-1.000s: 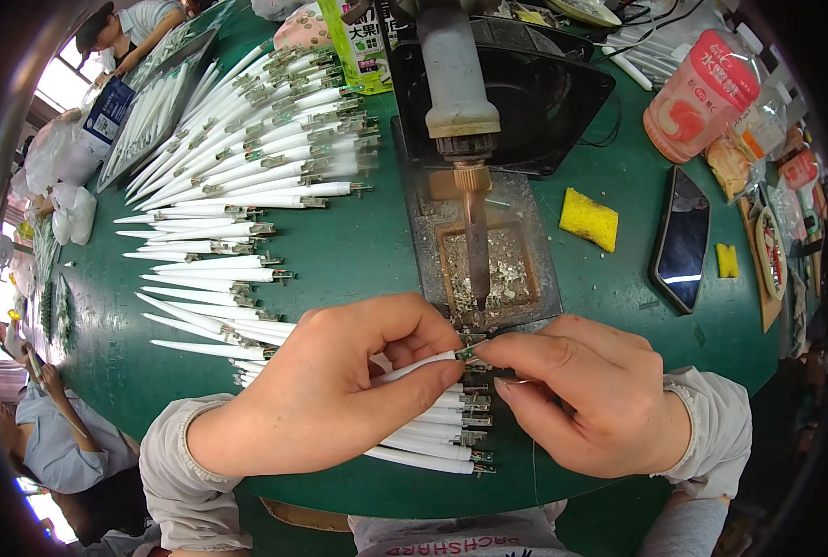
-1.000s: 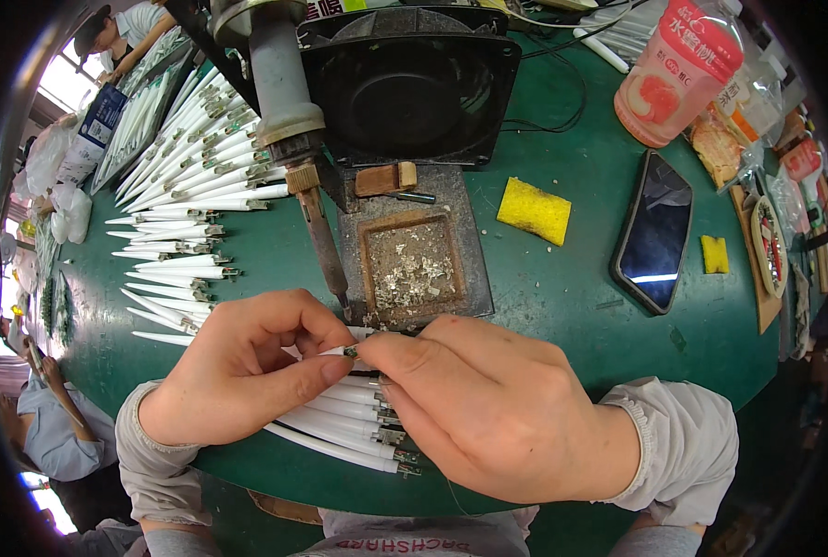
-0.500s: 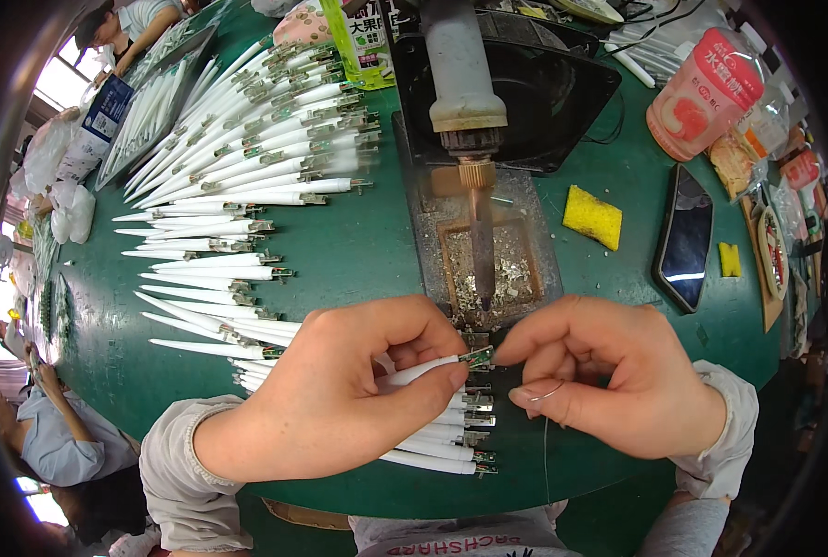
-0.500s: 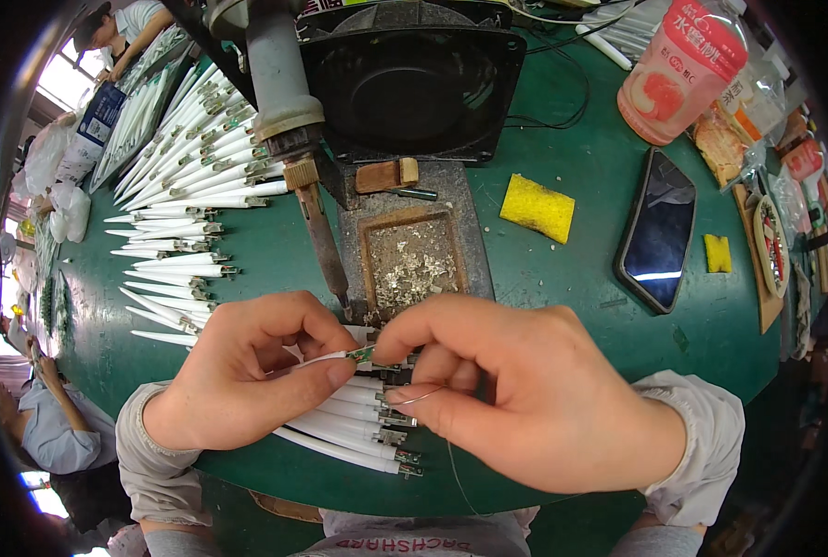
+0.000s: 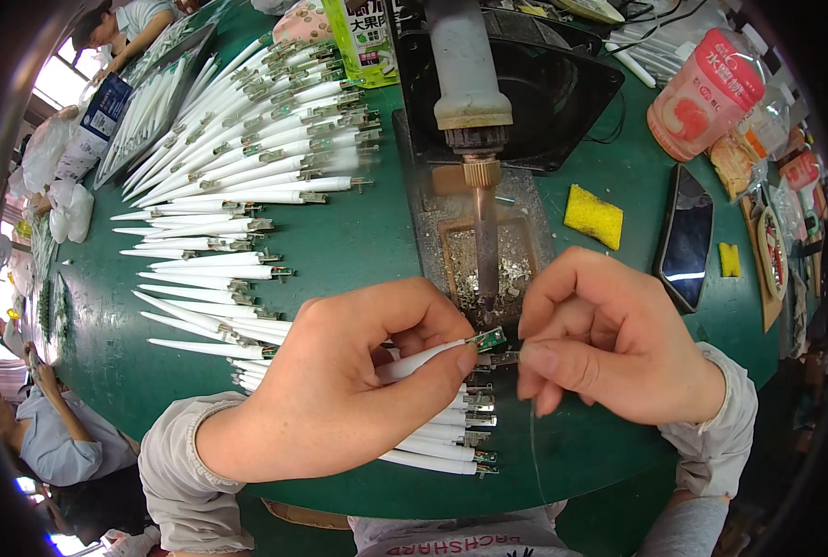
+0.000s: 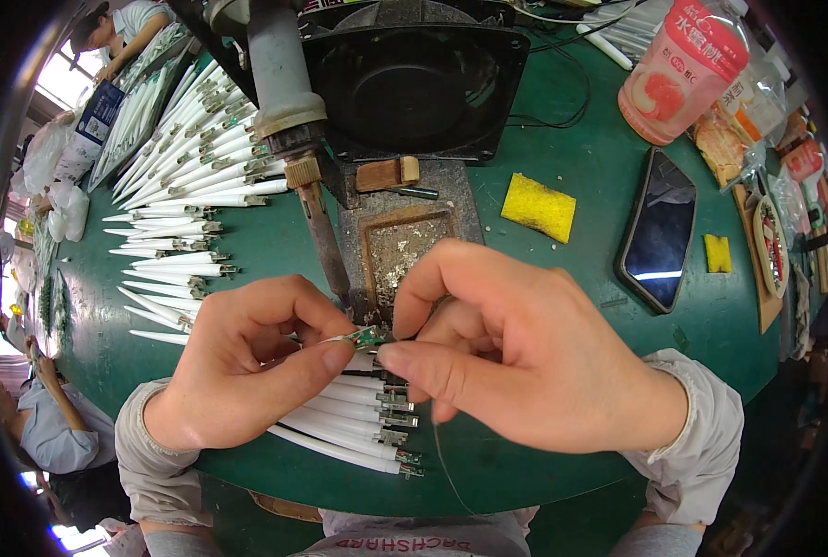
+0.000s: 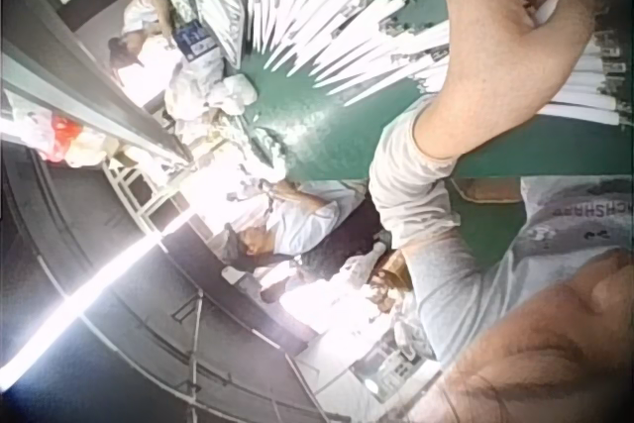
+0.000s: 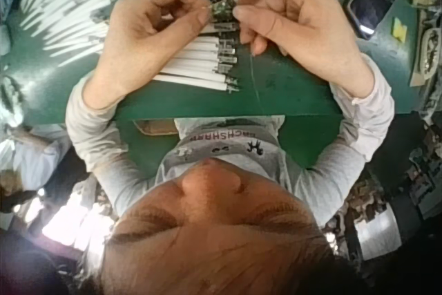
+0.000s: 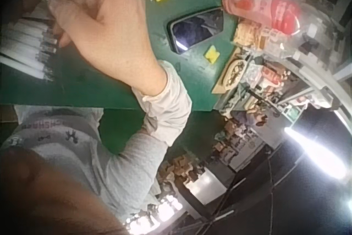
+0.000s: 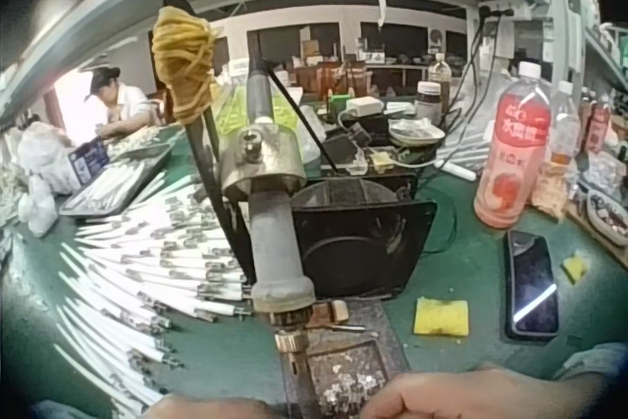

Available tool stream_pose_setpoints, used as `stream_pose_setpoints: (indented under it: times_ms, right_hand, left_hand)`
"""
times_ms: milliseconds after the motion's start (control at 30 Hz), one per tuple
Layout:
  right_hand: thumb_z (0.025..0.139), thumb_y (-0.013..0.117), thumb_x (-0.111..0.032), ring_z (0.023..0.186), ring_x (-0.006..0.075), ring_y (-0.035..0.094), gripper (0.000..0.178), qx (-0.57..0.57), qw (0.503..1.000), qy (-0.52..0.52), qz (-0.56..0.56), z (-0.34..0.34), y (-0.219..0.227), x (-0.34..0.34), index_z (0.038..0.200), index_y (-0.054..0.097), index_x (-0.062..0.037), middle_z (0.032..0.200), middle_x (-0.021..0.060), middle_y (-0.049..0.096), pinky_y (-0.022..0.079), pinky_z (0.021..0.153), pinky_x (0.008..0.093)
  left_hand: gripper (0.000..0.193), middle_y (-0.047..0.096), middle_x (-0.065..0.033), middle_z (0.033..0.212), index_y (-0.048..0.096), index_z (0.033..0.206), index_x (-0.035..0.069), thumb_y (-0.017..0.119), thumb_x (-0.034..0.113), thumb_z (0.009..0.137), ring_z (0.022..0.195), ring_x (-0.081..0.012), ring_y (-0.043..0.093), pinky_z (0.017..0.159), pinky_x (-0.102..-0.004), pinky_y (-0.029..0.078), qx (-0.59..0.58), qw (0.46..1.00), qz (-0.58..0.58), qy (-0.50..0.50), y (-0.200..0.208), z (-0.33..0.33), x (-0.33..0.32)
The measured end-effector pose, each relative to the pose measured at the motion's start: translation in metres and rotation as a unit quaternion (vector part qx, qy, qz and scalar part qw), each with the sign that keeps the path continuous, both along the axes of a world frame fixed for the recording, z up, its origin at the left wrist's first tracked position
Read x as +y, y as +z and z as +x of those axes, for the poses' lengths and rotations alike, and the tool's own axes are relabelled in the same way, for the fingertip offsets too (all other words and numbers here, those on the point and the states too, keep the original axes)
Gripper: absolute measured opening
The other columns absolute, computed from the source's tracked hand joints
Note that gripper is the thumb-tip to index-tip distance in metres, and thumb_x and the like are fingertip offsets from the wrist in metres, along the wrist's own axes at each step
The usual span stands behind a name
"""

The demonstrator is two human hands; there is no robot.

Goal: The person solders components or solder wire onto a series of LED light strips using a stationary soldering iron.

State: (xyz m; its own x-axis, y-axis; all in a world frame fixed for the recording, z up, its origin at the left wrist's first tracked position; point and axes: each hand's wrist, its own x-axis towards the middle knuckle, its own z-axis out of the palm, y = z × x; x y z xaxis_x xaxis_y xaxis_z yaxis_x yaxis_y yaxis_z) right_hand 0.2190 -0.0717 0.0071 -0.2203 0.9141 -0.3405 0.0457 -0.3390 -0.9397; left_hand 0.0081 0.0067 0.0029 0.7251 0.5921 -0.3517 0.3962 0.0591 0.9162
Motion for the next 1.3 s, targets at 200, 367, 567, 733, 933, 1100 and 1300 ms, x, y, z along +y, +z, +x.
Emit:
stream_pose_setpoints:
  times_ms: [200,367,567,733,933,1100,1300]
  right_hand:
    - [0.081,0.068,-0.001,0.061,0.0098,0.06,0.016,-0.195,0.958,-0.012,0.211,-0.006,-0.011,-0.008,0.091,0.054,-0.0006,0.077,0.0074,0.061,0.046,0.05,0.0201]
    - [0.072,0.073,0.004,0.06,0.0133,0.058,0.019,-0.287,0.871,-0.029,0.399,-0.014,-0.026,-0.005,0.087,0.061,-0.0016,0.081,0.0086,0.06,0.045,0.05,0.0243]
    - [0.065,0.07,0.001,0.064,0.025,0.057,0.025,-0.32,0.793,-0.035,0.516,-0.014,-0.037,-0.001,0.088,0.062,-0.0009,0.082,0.0101,0.056,0.048,0.053,0.0326]
    - [0.058,0.067,-0.005,0.066,0.0209,0.057,0.03,-0.386,0.718,0.019,0.579,-0.01,-0.034,-0.002,0.088,0.062,-0.0022,0.082,0.0074,0.054,0.047,0.051,0.0269]
    - [0.062,0.064,-0.007,0.07,0.0207,0.056,0.028,-0.413,0.72,0.04,0.555,-0.013,-0.036,-0.001,0.09,0.06,-0.0015,0.081,0.0068,0.05,0.047,0.051,0.0259]
    - [0.067,0.062,-0.006,0.073,0.0226,0.056,0.027,-0.372,0.765,0.049,0.523,-0.014,-0.04,-0.001,0.093,0.056,-0.0009,0.083,0.008,0.049,0.048,0.053,0.028]
    - [0.069,0.062,-0.003,0.074,0.024,0.056,0.025,-0.351,0.791,0.061,0.497,-0.015,-0.037,-0.001,0.092,0.055,-0.0008,0.083,0.0095,0.05,0.049,0.057,0.032]
  left_hand:
    - [0.011,0.059,-0.0033,0.089,0.058,0.097,-0.004,0.061,0.001,0.088,0.078,-0.0049,0.052,0.068,-0.0203,0.042,-0.004,1.0,0.0,-0.001,-0.002,0.001,0.001]
    - [0.012,0.059,-0.0035,0.089,0.058,0.098,-0.004,0.061,0.002,0.088,0.078,-0.0052,0.053,0.067,-0.0199,0.043,-0.005,1.0,-0.015,-0.012,-0.003,0.001,-0.001]
    - [0.016,0.06,-0.0052,0.091,0.058,0.101,-0.005,0.062,0.002,0.087,0.08,-0.0072,0.056,0.065,-0.0211,0.047,0.011,0.998,0.03,-0.045,-0.003,0.0,0.0]
    - [0.019,0.062,-0.0076,0.092,0.058,0.101,-0.005,0.062,0.0,0.084,0.081,-0.009,0.059,0.066,-0.0231,0.051,0.001,0.995,0.085,-0.057,-0.006,0.0,-0.001]
    - [0.017,0.062,-0.0105,0.085,0.062,0.094,-0.002,0.066,-0.001,0.078,0.073,-0.0175,0.062,0.062,-0.0272,0.05,-0.041,0.969,0.235,-0.071,-0.011,-0.001,-0.004]
    - [0.016,0.061,-0.0124,0.08,0.062,0.09,-0.002,0.069,0.001,0.076,0.068,-0.0227,0.06,0.059,-0.0291,0.048,-0.061,0.956,0.277,-0.075,-0.014,-0.001,-0.004]
    - [0.014,0.061,-0.0119,0.078,0.062,0.088,-0.002,0.068,0.002,0.076,0.066,-0.0223,0.06,0.059,-0.029,0.047,-0.036,0.966,0.24,-0.091,-0.007,-0.001,-0.003]
